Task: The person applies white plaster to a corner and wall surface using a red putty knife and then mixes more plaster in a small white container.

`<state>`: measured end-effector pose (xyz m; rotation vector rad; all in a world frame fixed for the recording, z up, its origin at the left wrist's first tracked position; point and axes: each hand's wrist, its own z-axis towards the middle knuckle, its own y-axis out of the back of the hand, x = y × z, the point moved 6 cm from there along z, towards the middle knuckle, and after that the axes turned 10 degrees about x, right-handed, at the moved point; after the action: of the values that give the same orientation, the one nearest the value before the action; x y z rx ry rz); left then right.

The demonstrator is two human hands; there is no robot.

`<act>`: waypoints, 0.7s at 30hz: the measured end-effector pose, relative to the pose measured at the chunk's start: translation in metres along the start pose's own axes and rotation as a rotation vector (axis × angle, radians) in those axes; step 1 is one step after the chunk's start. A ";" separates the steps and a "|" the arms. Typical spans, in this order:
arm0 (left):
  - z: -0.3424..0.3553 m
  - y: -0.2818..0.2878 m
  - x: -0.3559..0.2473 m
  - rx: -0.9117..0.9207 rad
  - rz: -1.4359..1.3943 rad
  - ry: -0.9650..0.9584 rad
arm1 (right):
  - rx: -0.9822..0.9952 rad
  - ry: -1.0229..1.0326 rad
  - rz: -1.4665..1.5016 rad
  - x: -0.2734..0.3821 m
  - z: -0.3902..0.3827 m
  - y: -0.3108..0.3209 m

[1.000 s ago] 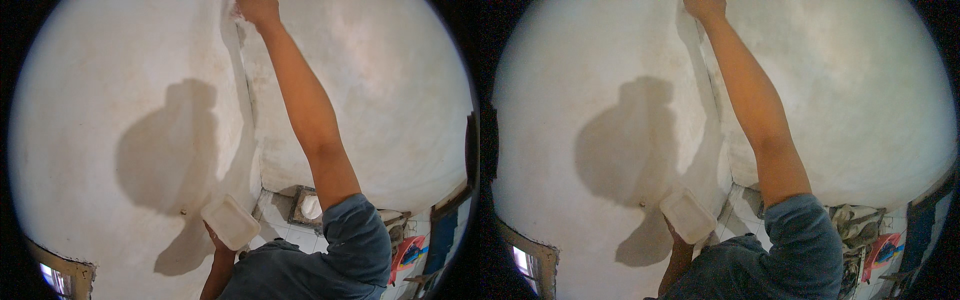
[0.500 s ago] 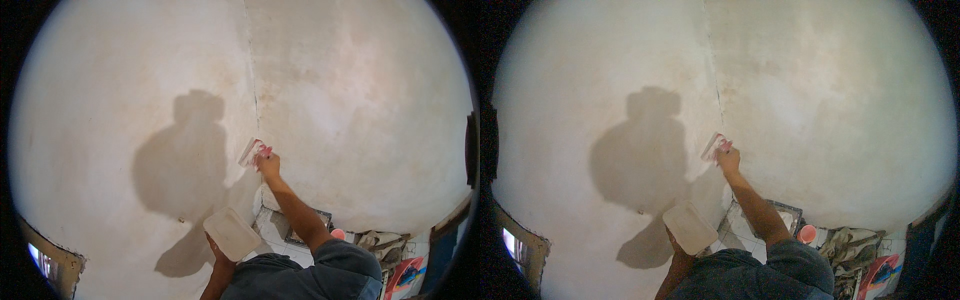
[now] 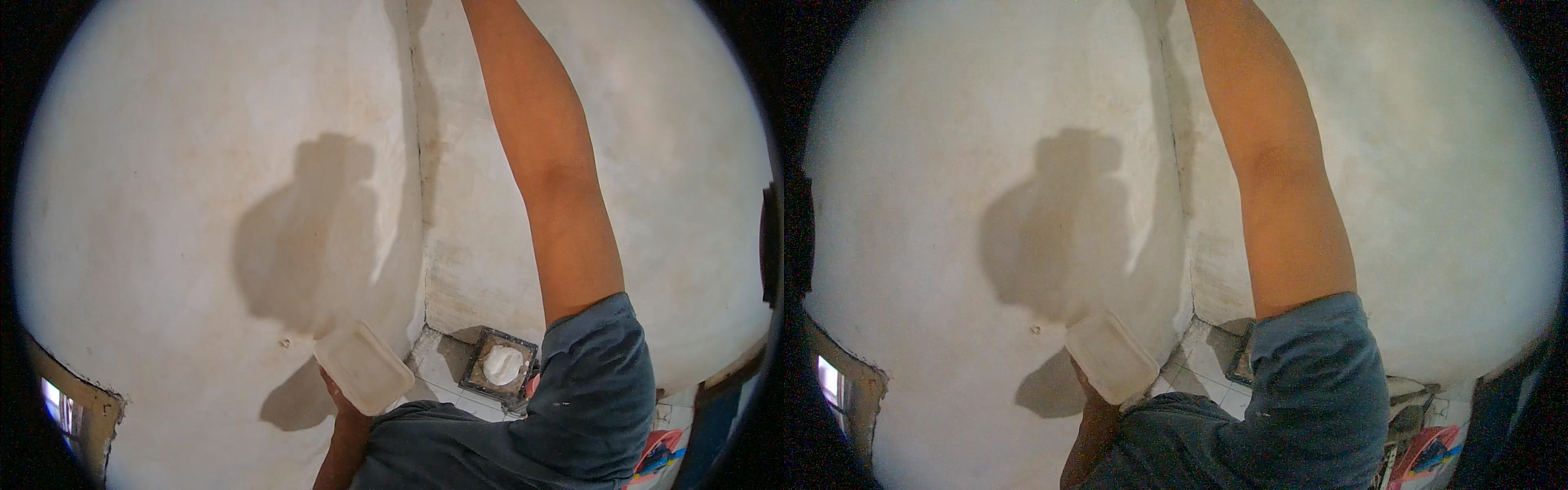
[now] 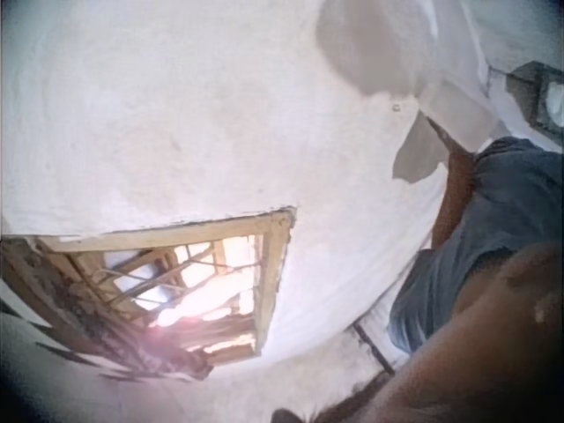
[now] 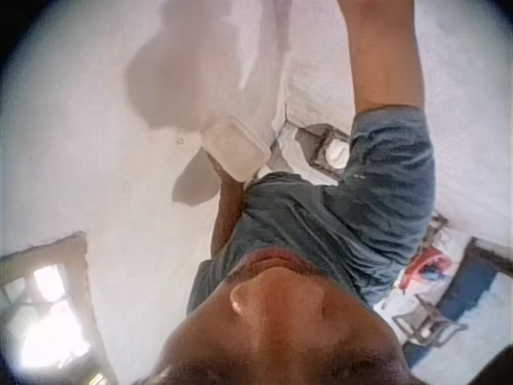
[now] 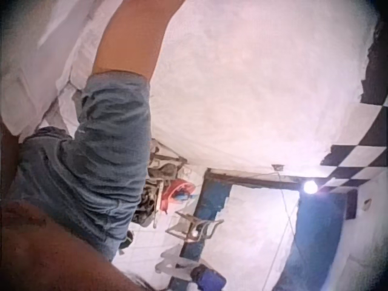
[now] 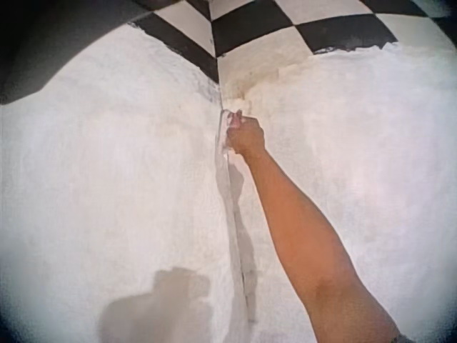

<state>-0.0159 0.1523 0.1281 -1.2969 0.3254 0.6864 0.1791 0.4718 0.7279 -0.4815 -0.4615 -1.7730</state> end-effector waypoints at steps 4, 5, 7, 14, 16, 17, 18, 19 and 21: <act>0.016 -0.013 0.036 0.045 -0.308 0.100 | -0.004 0.405 -0.742 -0.077 -0.028 -0.003; 0.001 -0.002 0.016 -0.008 -0.273 0.057 | 0.147 0.408 -0.692 -0.097 -0.125 -0.057; 0.007 -0.035 0.026 0.085 -0.334 0.127 | 0.291 0.585 -0.716 -0.182 -0.239 -0.068; 0.004 -0.020 0.033 -0.022 -0.268 0.090 | 0.616 0.047 -0.435 -0.232 -0.526 -0.048; 0.012 -0.015 0.036 -0.004 -0.165 0.032 | 0.326 -0.072 -0.483 -0.244 -0.524 -0.019; 0.010 -0.017 0.036 -0.031 -0.166 0.048 | 0.289 -0.201 -0.325 -0.251 -0.518 -0.007; 0.011 -0.027 0.028 -0.046 -0.161 0.015 | 0.260 -0.336 -0.165 -0.234 -0.500 0.003; 0.017 -0.032 0.028 -0.053 -0.168 -0.010 | 0.281 -0.380 -0.099 -0.225 -0.486 0.014; 0.023 -0.030 0.031 -0.065 -0.208 0.027 | 0.325 -0.439 -0.045 -0.198 -0.467 0.028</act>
<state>0.0236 0.1792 0.1389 -1.3807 0.1878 0.5070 0.2136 0.3721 0.2306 -0.6323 -1.0561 -1.5908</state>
